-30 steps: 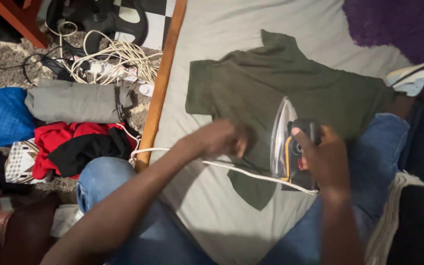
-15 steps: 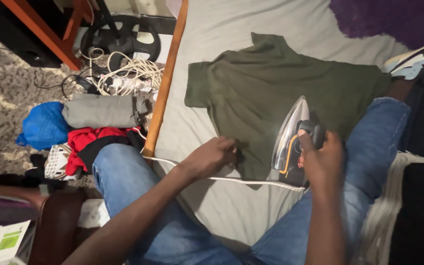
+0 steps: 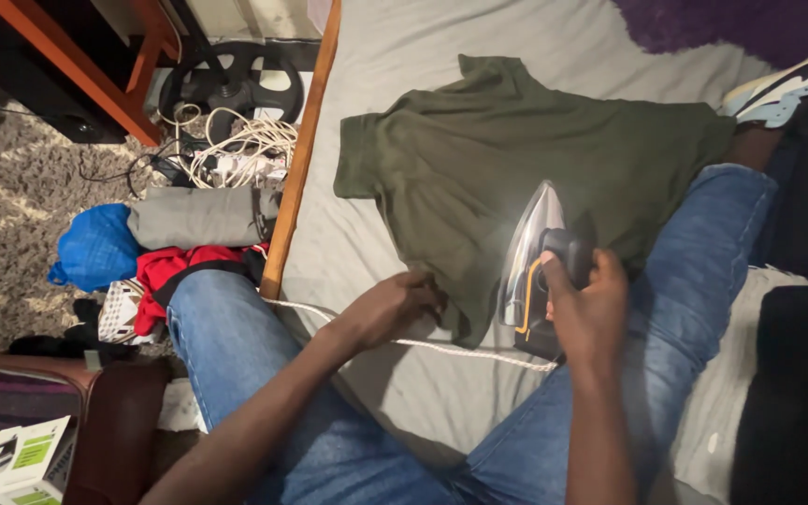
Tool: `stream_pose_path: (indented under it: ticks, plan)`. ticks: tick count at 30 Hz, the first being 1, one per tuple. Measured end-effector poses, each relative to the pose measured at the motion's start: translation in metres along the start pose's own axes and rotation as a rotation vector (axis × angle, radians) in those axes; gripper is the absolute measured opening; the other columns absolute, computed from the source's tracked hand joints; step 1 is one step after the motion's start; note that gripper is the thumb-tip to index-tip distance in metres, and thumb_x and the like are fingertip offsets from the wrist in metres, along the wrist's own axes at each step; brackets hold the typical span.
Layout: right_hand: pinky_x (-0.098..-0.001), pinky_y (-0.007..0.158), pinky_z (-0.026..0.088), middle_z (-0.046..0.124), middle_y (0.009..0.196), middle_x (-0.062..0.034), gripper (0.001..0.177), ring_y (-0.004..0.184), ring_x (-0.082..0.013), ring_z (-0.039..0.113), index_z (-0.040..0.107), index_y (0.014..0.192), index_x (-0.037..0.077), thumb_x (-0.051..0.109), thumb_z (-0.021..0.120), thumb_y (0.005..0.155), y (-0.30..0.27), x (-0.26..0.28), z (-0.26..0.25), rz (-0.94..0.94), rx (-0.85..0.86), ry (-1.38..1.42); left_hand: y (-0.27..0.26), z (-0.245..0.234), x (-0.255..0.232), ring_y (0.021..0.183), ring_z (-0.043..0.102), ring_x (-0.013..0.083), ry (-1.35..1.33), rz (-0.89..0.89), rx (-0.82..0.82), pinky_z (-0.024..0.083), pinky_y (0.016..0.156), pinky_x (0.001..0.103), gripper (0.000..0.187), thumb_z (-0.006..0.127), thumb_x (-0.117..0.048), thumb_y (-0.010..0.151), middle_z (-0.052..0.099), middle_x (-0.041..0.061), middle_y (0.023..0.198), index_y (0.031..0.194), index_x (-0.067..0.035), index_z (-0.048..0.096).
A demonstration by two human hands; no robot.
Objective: The person is ironing a green button-up shirt on the surface of a bed.
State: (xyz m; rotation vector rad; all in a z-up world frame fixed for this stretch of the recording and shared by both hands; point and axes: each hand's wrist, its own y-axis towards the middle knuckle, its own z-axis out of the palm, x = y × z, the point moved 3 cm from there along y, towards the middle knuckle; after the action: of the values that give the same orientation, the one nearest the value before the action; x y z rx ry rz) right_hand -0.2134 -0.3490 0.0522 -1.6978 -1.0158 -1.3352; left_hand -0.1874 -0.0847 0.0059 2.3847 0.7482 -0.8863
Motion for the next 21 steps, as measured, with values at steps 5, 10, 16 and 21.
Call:
stream_pose_path:
  ticks: [5, 10, 16, 21]
  plan:
    - [-0.0252, 0.045, 0.042, 0.057, 0.07, 0.0002, 0.025, 0.052, -0.0071, 0.052, 0.059, 0.106, 0.005, 0.025, 0.072, 0.097, -0.006, 0.005, 0.023, -0.112, 0.02, 0.079, -0.01, -0.001, -0.025, 0.105, 0.065, 0.0369, -0.029, 0.026, -0.031, 0.053, 0.087, 0.044, 0.019, 0.072, -0.013, 0.087, 0.067, 0.016, 0.109, 0.104, -0.005, 0.073]
    - [-0.0235, 0.047, 0.043, 0.055, 0.071, -0.0026, 0.033, 0.055, -0.0067, 0.052, 0.057, 0.114, 0.005, 0.033, 0.068, 0.101, -0.012, 0.006, 0.099, -0.079, 0.103, 0.223, -0.016, -0.022, -0.054, 0.078, 0.069, 0.0281, -0.08, -0.523, -0.395, 0.055, 0.072, 0.038, 0.018, 0.071, -0.021, 0.098, 0.072, 0.015, 0.094, 0.103, -0.004, 0.074]
    - [-0.0387, 0.091, 0.052, 0.064, 0.115, -0.0168, 0.044, 0.104, -0.0232, 0.064, 0.051, 0.128, -0.001, 0.039, 0.059, 0.11, -0.023, -0.019, 0.218, -0.396, 0.077, 0.117, -0.028, -0.058, -0.059, 0.088, 0.072, 0.0245, 0.065, -0.331, -0.982, 0.057, 0.081, 0.034, 0.016, 0.068, -0.009, 0.098, 0.075, 0.016, 0.108, 0.113, -0.003, 0.073]
    - [-0.0389, 0.094, 0.05, 0.06, 0.118, -0.0159, 0.056, 0.108, -0.0251, 0.06, 0.043, 0.135, 0.001, 0.045, 0.058, 0.104, -0.035, -0.071, 0.266, -0.361, 0.277, 0.253, -0.047, -0.052, -0.03, 0.088, 0.075, 0.0283, -0.035, -0.596, -1.025, 0.057, 0.079, 0.036, 0.028, 0.059, -0.005, 0.095, 0.076, 0.019, 0.103, 0.12, -0.003, 0.071]
